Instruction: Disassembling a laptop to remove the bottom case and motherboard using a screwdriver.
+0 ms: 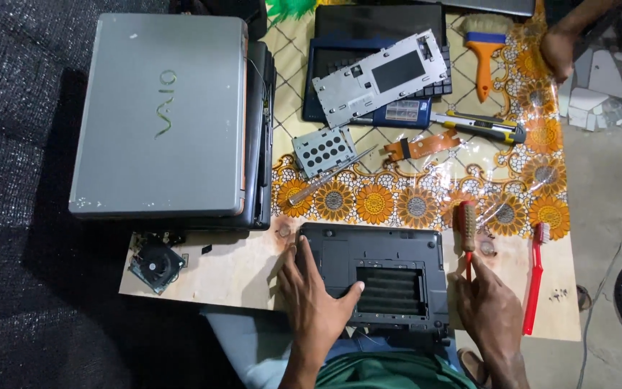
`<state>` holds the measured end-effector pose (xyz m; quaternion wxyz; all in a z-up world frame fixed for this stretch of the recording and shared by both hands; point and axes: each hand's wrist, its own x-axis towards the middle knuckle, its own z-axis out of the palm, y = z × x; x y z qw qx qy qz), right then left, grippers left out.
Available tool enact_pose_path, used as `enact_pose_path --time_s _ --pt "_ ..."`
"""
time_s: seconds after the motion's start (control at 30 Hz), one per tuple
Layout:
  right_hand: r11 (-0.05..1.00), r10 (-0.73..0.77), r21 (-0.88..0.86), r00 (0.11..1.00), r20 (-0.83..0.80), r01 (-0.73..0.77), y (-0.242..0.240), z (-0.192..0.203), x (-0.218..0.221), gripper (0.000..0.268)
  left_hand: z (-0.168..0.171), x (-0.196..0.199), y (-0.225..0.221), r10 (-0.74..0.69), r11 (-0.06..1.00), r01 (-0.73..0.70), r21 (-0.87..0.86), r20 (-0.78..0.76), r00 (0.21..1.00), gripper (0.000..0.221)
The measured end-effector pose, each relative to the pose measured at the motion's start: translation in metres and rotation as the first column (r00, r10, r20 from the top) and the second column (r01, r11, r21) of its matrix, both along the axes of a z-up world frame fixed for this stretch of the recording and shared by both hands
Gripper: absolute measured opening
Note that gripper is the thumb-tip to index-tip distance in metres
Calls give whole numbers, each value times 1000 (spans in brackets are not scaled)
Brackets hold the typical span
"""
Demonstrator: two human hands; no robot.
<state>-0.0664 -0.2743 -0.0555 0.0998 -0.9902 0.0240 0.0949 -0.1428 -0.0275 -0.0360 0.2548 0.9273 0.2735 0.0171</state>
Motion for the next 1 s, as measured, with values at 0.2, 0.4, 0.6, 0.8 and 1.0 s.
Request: enact_pose_path --time_s 0.2,0.4,0.6,0.8,1.0 --pt "999 -39 35 999 -33 40 6 9 -2 52 -8 3 0 -13 1000 14 15 -42 999 134" --pt "998 -56 31 993 -103 60 14 26 -1 51 -11 4 -2 -13 999 14 36 -25 1000 128" --pt "990 -43 142 959 280 3 14 20 -16 40 -20 4 -3 -17 999 23 45 -131 991 136" --pt "824 201 504 965 169 -260 40 9 -30 85 -11 6 -6 -4 999 0 -54 -66 998 123" --pt "873 193 425 970 148 -238 55 -1 -34 93 -8 4 -7 7 994 -15 -112 -72 997 116"
